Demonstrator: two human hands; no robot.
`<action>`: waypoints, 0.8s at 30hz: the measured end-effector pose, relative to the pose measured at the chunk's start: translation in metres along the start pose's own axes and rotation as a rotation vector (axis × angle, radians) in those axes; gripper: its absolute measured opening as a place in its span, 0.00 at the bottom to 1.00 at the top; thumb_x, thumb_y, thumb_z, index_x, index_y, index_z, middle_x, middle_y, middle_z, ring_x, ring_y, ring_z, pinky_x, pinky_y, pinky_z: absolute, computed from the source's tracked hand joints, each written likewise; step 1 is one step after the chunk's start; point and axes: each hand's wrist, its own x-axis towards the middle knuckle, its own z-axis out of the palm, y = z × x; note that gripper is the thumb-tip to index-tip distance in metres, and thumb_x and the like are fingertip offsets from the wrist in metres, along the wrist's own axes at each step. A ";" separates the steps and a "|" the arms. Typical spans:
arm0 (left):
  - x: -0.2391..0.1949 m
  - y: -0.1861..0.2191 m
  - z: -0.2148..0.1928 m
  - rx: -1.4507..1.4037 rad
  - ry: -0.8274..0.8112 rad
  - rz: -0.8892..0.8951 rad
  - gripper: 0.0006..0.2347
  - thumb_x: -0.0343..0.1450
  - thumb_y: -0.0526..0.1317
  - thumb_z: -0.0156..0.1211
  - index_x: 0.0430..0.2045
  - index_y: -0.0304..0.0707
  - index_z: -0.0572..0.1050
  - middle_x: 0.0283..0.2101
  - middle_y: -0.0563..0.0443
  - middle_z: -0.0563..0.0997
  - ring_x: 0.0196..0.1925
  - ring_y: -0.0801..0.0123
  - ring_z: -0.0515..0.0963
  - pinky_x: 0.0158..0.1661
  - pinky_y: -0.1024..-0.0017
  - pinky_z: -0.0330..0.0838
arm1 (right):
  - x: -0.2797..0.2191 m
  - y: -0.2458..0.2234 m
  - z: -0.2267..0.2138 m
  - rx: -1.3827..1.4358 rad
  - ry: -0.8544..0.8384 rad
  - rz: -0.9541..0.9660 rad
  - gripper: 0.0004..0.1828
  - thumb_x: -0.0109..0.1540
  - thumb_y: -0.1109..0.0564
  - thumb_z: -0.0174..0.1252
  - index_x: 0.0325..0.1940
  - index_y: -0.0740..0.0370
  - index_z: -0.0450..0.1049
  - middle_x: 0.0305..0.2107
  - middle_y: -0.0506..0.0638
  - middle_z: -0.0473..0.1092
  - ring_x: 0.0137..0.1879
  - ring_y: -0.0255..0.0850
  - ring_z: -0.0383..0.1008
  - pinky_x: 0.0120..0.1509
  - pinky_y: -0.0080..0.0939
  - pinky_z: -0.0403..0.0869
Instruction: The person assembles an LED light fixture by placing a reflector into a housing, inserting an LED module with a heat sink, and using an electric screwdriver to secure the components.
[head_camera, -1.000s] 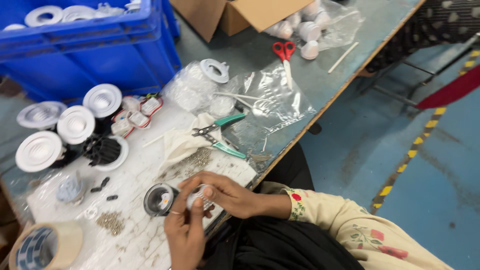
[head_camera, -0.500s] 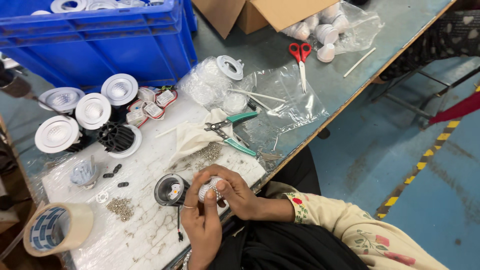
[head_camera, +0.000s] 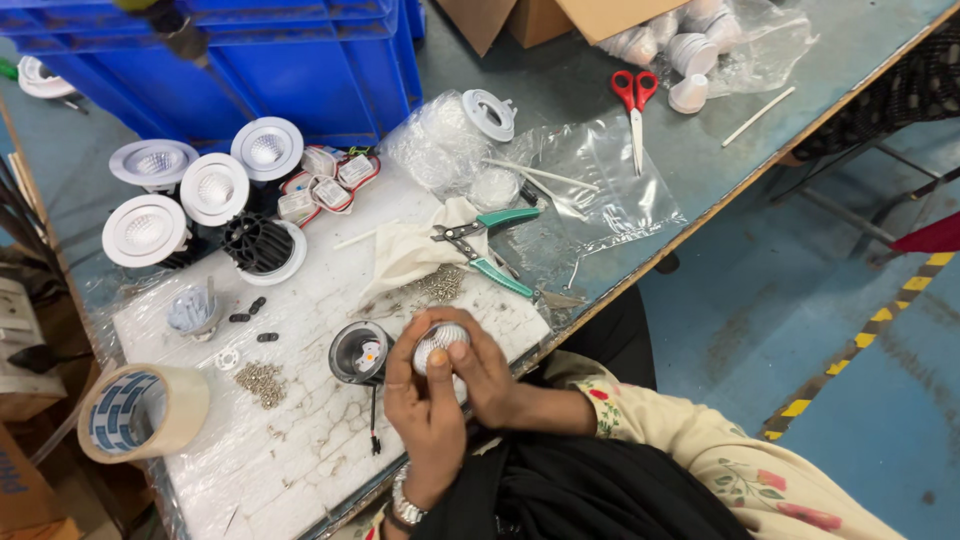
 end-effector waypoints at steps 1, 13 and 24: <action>0.004 0.001 -0.006 0.000 -0.032 0.022 0.14 0.77 0.32 0.52 0.56 0.22 0.69 0.56 0.38 0.76 0.52 0.66 0.78 0.51 0.72 0.75 | 0.002 -0.003 -0.005 0.081 -0.059 0.060 0.27 0.77 0.45 0.40 0.72 0.67 0.58 0.52 0.54 0.68 0.53 0.36 0.71 0.56 0.36 0.74; -0.002 0.015 -0.025 0.321 -0.077 0.244 0.06 0.74 0.30 0.59 0.43 0.30 0.77 0.48 0.41 0.81 0.42 0.71 0.84 0.39 0.76 0.79 | 0.000 -0.020 -0.012 0.094 -0.249 0.084 0.27 0.78 0.41 0.43 0.69 0.65 0.67 0.61 0.54 0.69 0.63 0.37 0.72 0.64 0.36 0.75; -0.009 0.003 -0.042 0.159 -0.065 0.051 0.05 0.74 0.29 0.61 0.41 0.30 0.77 0.41 0.46 0.83 0.33 0.77 0.81 0.34 0.79 0.77 | 0.002 -0.015 -0.013 0.048 -0.336 0.238 0.31 0.75 0.39 0.44 0.74 0.64 0.65 0.59 0.52 0.68 0.56 0.35 0.72 0.57 0.34 0.75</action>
